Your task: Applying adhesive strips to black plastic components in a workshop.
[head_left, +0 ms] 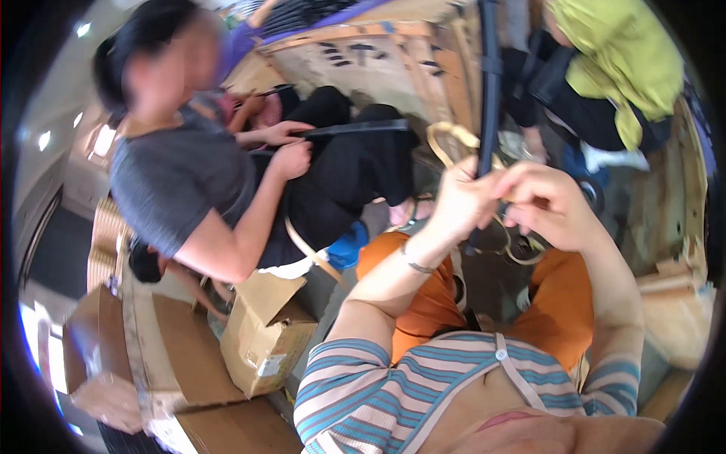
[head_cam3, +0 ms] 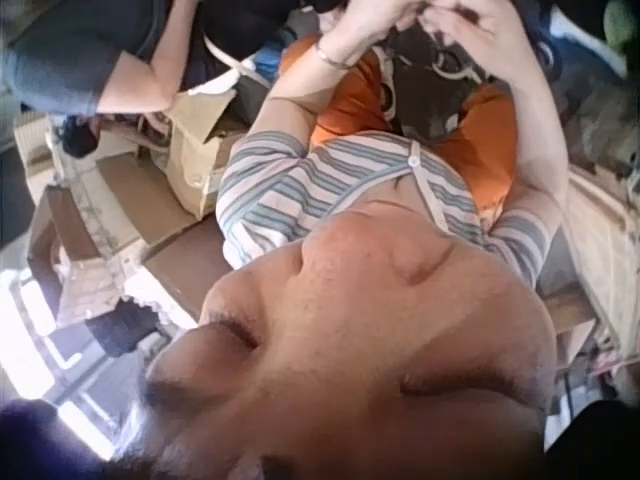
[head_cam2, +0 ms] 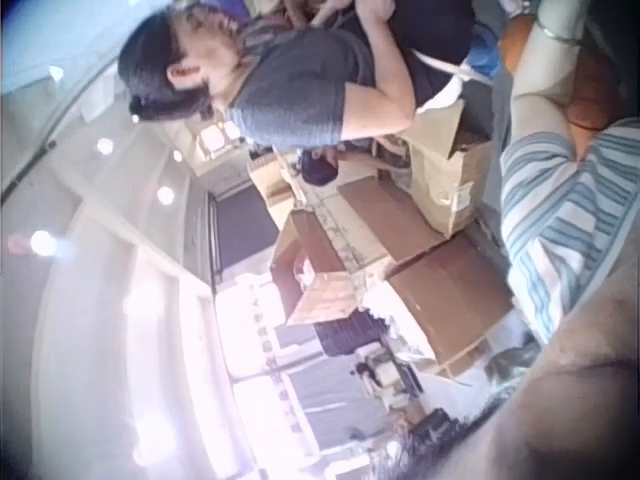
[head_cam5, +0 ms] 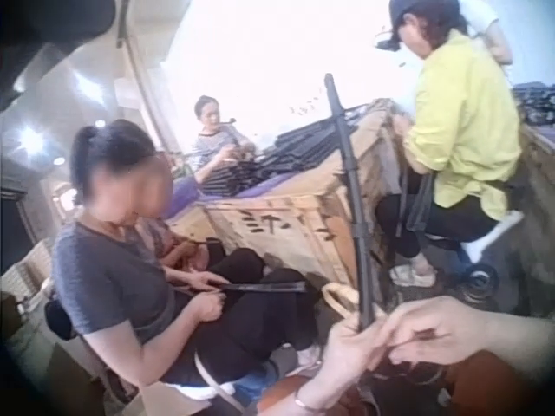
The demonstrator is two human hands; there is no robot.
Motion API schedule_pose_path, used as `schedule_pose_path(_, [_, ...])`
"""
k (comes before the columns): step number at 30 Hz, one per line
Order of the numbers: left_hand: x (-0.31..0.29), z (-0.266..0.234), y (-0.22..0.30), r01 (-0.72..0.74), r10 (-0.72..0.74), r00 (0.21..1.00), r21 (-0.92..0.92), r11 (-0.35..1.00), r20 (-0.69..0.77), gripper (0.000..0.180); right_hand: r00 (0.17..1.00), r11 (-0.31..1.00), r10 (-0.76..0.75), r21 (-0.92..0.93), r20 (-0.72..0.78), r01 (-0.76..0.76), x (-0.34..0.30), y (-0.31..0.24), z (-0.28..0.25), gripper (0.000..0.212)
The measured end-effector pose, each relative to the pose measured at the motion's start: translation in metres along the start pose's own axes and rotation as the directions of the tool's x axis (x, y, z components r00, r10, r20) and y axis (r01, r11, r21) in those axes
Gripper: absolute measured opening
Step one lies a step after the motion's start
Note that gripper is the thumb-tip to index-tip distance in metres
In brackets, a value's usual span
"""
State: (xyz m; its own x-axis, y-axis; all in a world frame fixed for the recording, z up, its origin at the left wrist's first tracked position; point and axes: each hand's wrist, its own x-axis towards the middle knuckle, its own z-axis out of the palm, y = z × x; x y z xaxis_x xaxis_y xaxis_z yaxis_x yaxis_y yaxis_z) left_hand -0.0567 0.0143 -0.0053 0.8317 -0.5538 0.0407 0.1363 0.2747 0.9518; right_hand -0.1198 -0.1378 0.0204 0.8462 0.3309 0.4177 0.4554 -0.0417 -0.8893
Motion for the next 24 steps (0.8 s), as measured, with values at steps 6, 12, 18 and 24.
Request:
schedule_pose_path(6, [0.002,-0.009,-0.007,-0.126,0.117,0.991,0.159,0.979,0.066,0.049,0.987,0.989,0.066,0.139,-0.148,-0.046,0.000,0.006,-0.016,0.017])
schedule_pose_path(12, [0.008,-0.007,0.000,-0.107,0.098,0.986,0.062,0.992,0.134,0.039,0.938,0.974,0.212,-0.014,-0.275,-0.224,0.010,0.007,-0.016,0.014])
schedule_pose_path(18, [0.006,-0.001,0.003,-0.088,0.085,0.991,0.031,0.996,0.107,0.035,0.966,0.996,0.084,0.005,-0.246,-0.085,0.009,0.013,-0.013,0.013])
schedule_pose_path(24, [0.009,-0.004,0.007,-0.053,0.054,0.992,-0.012,0.999,0.111,0.033,0.954,0.992,0.080,-0.072,-0.288,-0.105,0.013,0.017,-0.011,0.013])
